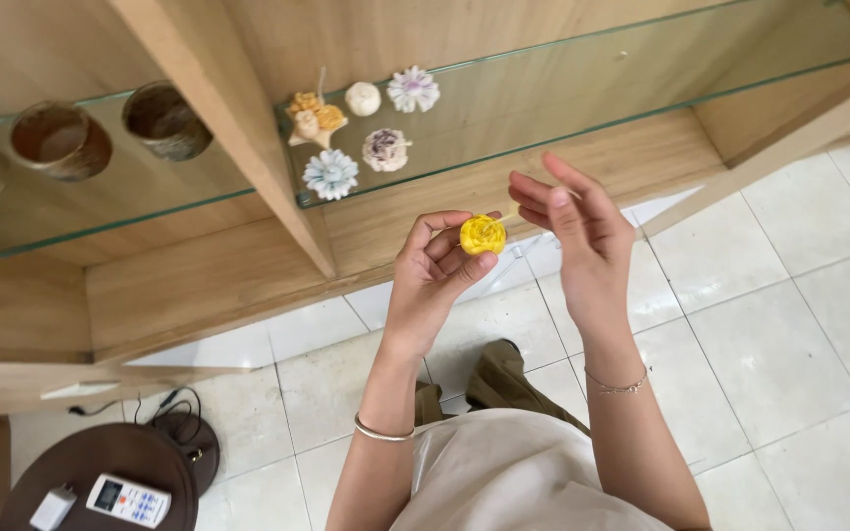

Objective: Moving flower-shaped candles from a display shelf to a workbench.

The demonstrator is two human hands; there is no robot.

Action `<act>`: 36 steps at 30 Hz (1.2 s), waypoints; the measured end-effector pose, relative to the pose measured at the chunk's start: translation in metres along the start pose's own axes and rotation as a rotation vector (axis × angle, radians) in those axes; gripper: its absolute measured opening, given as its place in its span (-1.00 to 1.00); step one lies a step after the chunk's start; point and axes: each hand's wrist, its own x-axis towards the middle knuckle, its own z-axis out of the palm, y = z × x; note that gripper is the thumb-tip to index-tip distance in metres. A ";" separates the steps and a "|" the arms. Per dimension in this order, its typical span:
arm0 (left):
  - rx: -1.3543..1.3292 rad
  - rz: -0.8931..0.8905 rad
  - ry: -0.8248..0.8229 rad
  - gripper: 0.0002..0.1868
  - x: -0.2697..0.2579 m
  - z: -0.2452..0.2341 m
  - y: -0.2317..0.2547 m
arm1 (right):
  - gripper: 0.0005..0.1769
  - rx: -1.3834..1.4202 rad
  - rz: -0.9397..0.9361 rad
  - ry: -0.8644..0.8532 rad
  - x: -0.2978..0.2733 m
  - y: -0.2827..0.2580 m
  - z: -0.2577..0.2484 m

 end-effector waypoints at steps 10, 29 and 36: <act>0.040 -0.007 -0.089 -0.59 0.036 0.066 -0.053 | -0.38 0.514 0.296 0.110 -0.023 0.029 -0.079; 0.694 0.470 -0.396 -0.53 0.054 0.370 -0.235 | -0.41 1.030 -0.105 0.640 -0.093 0.001 -0.364; 0.618 0.159 -0.555 -0.49 0.050 0.452 -0.305 | -0.51 1.029 -0.243 0.768 -0.121 0.007 -0.460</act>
